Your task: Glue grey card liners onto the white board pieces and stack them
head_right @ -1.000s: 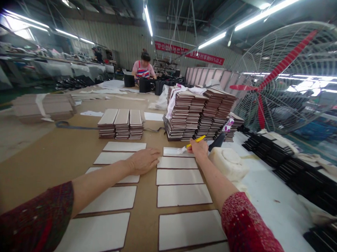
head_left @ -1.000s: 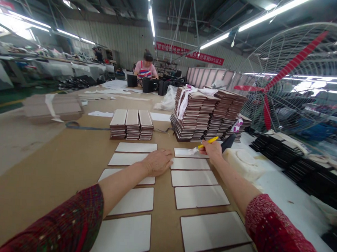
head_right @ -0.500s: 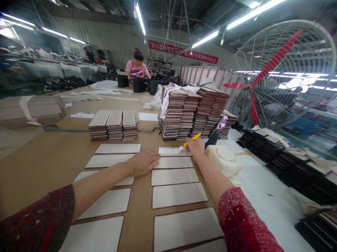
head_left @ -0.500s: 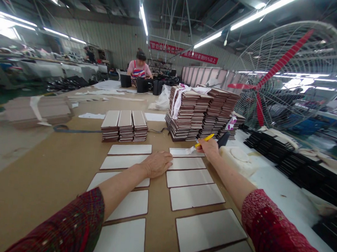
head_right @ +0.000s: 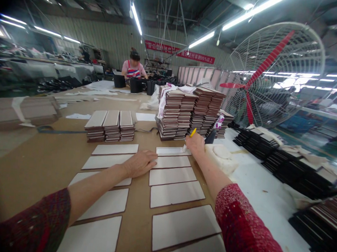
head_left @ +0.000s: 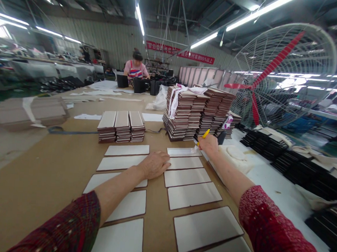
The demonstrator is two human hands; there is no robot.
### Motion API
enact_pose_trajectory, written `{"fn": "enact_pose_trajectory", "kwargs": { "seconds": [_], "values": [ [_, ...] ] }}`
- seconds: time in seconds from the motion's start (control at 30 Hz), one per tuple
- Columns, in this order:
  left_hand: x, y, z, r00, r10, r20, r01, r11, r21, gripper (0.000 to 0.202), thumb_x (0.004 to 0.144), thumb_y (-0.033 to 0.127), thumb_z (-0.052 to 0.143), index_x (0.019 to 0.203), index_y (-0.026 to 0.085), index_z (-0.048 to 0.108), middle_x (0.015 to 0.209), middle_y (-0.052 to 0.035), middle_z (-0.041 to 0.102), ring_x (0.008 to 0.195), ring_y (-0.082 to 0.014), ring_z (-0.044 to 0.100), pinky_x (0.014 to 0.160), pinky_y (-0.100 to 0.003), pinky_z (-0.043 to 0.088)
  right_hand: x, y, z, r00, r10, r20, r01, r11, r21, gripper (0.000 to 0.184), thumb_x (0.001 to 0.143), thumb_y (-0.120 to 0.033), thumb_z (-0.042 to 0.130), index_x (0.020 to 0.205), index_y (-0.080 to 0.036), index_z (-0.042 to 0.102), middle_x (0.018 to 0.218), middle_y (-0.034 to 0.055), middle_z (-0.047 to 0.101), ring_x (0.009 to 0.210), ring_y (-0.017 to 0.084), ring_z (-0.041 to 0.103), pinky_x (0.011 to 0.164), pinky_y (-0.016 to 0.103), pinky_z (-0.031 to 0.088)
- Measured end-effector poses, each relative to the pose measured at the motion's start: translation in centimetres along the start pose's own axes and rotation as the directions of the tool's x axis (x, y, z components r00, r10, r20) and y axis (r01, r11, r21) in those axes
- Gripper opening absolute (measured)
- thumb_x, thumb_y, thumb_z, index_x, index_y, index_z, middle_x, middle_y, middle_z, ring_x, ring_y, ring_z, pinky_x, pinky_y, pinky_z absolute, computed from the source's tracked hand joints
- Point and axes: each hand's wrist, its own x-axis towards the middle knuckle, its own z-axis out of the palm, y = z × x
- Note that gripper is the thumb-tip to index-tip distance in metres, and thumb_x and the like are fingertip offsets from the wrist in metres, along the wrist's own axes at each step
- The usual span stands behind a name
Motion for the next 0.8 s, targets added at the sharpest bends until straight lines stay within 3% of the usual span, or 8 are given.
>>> {"fn": "enact_pose_trajectory", "kwargs": {
  "seconds": [0.2, 0.43, 0.63, 0.8],
  "values": [
    [-0.2, 0.1, 0.1, 1.000, -0.001, -0.006, 0.001, 1.000, -0.009, 0.030, 0.100, 0.035, 0.042, 0.109, 0.019, 0.065, 0.116, -0.0092, 0.068, 0.114, -0.0238, 0.057, 0.103, -0.040, 0.043, 0.1, -0.5, -0.6, 0.998, -0.049, -0.048, 0.039, 0.979, -0.198, 0.031, 0.095, -0.039, 0.061, 0.113, -0.014, 0.063, 0.116, 0.0092, 0.064, 0.104, 0.023, 0.063, 0.091, 0.045, 0.052],
    [-0.1, -0.2, 0.3, 1.000, 0.008, -0.005, -0.008, 1.000, -0.020, 0.030, 0.100, 0.035, 0.042, 0.111, 0.018, 0.065, 0.120, -0.0090, 0.067, 0.115, -0.0237, 0.057, 0.104, -0.040, 0.043, 0.3, -0.4, -1.0, 0.996, -0.063, -0.063, 0.043, 0.962, -0.271, 0.032, 0.095, -0.039, 0.061, 0.114, -0.014, 0.063, 0.117, 0.0097, 0.064, 0.105, 0.023, 0.063, 0.092, 0.046, 0.051],
    [-0.3, 0.0, 0.1, 1.000, 0.015, -0.001, -0.015, 1.000, -0.016, 0.032, 0.101, 0.035, 0.040, 0.113, 0.017, 0.065, 0.120, -0.0096, 0.067, 0.114, -0.0247, 0.057, 0.104, -0.041, 0.043, 0.1, -0.4, -1.2, 0.995, -0.066, -0.079, 0.047, 0.976, -0.214, 0.031, 0.095, -0.039, 0.061, 0.114, -0.015, 0.063, 0.118, 0.0094, 0.064, 0.107, 0.024, 0.062, 0.094, 0.048, 0.050],
    [0.0, -0.2, 0.1, 0.999, 0.030, 0.022, -0.030, 0.999, -0.013, 0.033, 0.100, 0.036, 0.041, 0.113, 0.018, 0.064, 0.120, -0.0095, 0.067, 0.115, -0.0248, 0.057, 0.105, -0.041, 0.042, -0.7, -0.8, -1.9, 0.991, -0.053, -0.126, 0.049, 0.998, -0.035, 0.031, 0.094, -0.040, 0.062, 0.113, -0.015, 0.063, 0.118, 0.0094, 0.064, 0.110, 0.025, 0.061, 0.097, 0.049, 0.048]
  ]
}}
